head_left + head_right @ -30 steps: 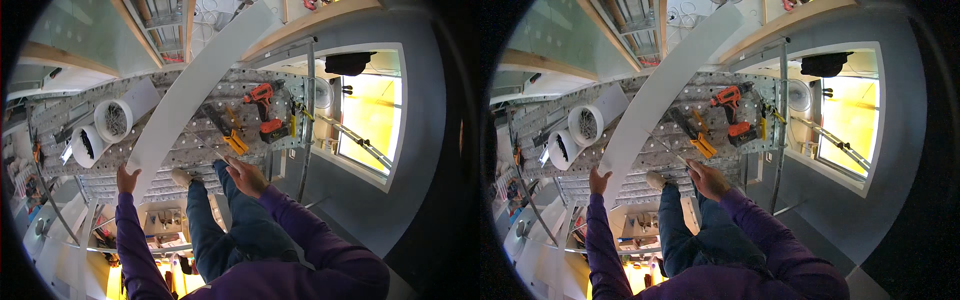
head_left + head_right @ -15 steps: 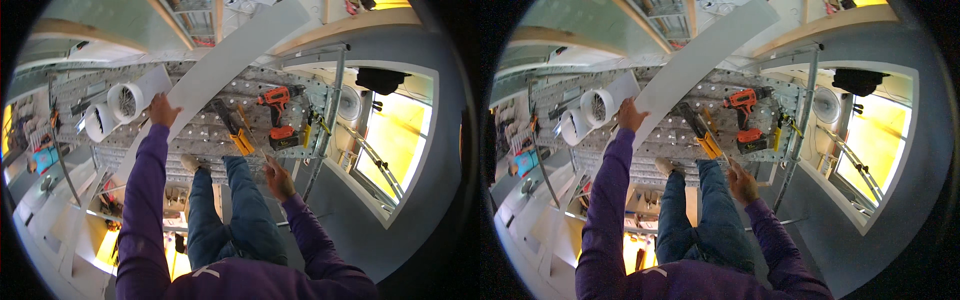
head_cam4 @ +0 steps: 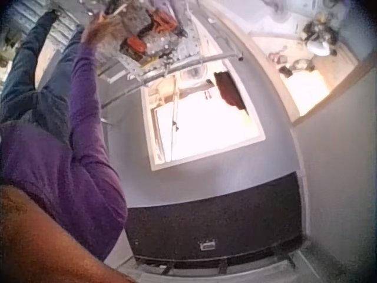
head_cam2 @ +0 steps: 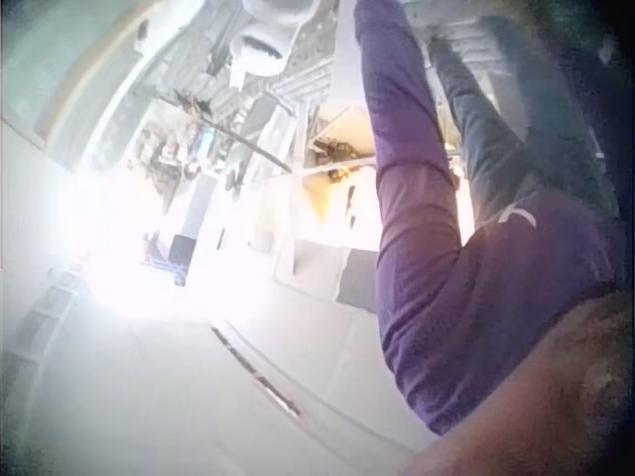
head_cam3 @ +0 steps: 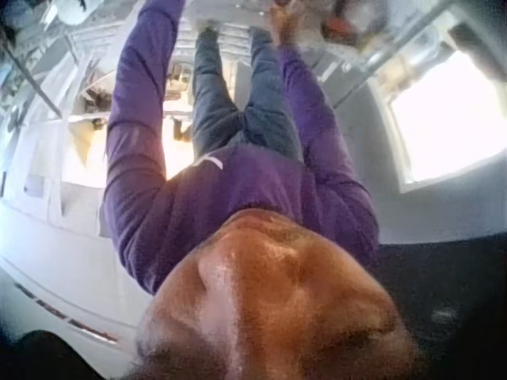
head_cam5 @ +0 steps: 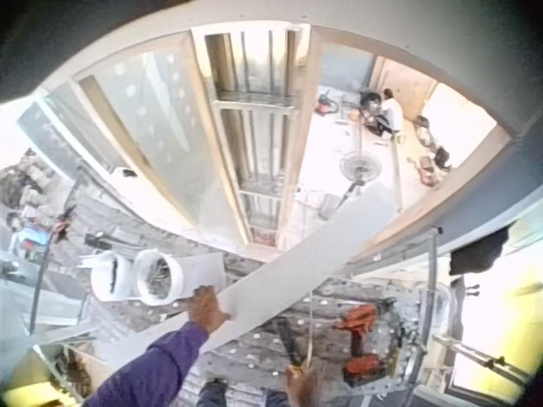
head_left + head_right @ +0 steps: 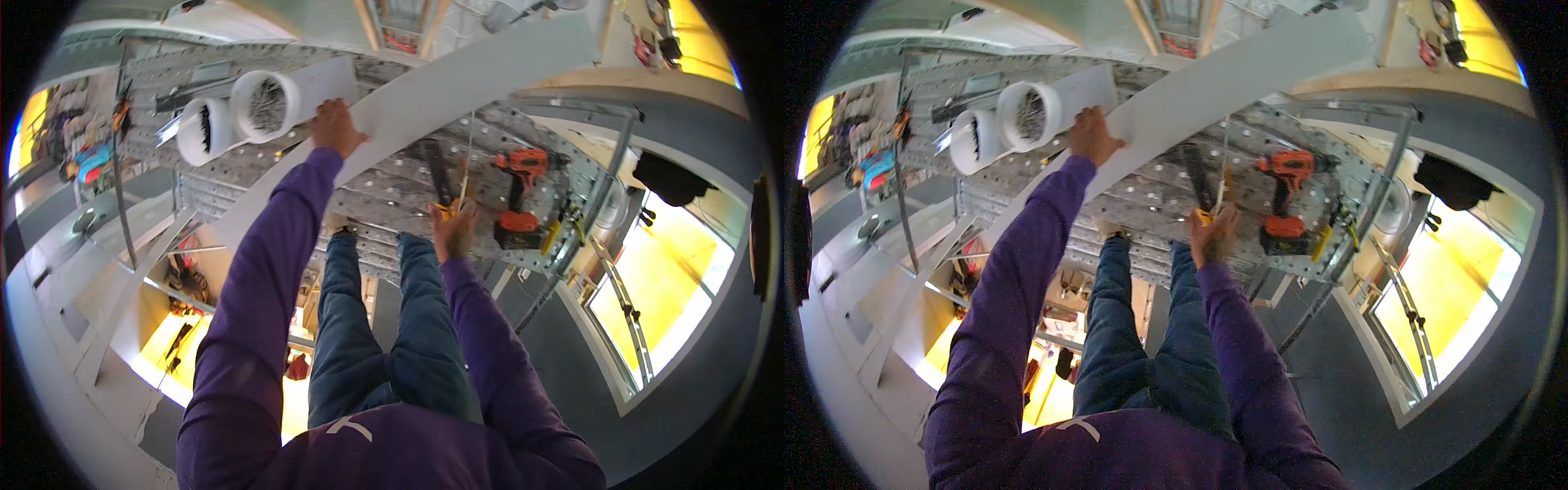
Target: Mark the metal ceiling track with a pencil and then position a curved trim piece against the frame.
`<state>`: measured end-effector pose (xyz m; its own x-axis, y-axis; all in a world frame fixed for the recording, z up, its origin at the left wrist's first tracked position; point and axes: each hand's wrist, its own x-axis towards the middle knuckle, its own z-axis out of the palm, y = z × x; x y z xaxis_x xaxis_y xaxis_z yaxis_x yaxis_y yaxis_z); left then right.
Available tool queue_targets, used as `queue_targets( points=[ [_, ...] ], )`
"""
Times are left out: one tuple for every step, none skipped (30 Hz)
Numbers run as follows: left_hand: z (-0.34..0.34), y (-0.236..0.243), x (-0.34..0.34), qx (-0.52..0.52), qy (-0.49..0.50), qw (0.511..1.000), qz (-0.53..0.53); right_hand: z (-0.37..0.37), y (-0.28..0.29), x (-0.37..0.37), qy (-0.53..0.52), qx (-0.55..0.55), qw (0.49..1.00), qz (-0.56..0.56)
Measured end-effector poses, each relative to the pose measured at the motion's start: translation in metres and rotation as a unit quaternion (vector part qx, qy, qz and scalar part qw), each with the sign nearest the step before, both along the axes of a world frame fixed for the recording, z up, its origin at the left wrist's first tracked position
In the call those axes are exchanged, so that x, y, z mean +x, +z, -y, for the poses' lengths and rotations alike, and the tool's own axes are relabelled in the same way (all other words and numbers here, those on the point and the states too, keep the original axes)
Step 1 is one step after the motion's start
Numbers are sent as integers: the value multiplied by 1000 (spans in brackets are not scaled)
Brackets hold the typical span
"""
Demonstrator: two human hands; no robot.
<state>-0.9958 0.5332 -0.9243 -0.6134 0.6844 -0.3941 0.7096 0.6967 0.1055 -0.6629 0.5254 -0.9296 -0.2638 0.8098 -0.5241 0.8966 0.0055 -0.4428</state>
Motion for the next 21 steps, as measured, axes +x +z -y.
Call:
queue_targets(
  points=[
    [2,2,0,-4,3,1000,0,8,-21,-7,10,77,997,21],
    [-3,8,1,2,18,1000,22,14,-40,-8,11,77,997,24],
    [-5,14,-2,10,31,998,45,18,-57,-7,-177,-63,972,-145],
    [-3,18,-11,13,33,998,49,21,-71,-5,-348,-197,865,-302],
    [4,17,-21,-6,37,998,54,23,-69,-7,-489,-319,687,-432],
    [11,17,-28,-23,40,997,61,24,-65,-4,-487,-318,692,-428],
    [21,17,-35,1,34,995,90,23,-59,2,-424,-258,800,-338],
    [29,17,-40,0,36,995,93,21,-47,-3,-351,-194,884,-240],
    [36,22,-42,9,23,990,140,19,-32,-8,-269,-124,945,-135],
    [40,28,-43,20,9,982,186,16,-19,-13,-181,-51,982,-27],
    [42,37,-42,22,6,981,191,16,-13,-16,-89,24,992,82],
    [42,46,-39,43,-28,980,190,16,-11,-16,-92,28,992,87],
    [43,52,-37,65,-62,978,189,17,-9,-17,-64,107,989,83],
    [50,55,-41,64,-61,978,189,19,-8,-21,-33,183,980,74],
    [53,56,-44,105,-91,973,182,25,-18,-19,-35,187,979,79],
    [55,58,-46,146,-120,966,174,37,-33,-26,-188,30,973,-128],
    [60,62,-51,145,-120,967,175,51,-48,-39,-322,-135,878,-328],
    [69,68,-57,156,-114,967,165,61,-40,-67,-179,-94,951,-233],
    [75,72,-60,170,-110,967,157,67,-28,-95,-30,-46,990,-132],
    [75,74,-59,171,-112,966,159,69,-34,-110,19,-2,996,-84],
    [76,77,-58,186,-120,963,155,71,-36,-125,68,39,996,-37]
  ],
)
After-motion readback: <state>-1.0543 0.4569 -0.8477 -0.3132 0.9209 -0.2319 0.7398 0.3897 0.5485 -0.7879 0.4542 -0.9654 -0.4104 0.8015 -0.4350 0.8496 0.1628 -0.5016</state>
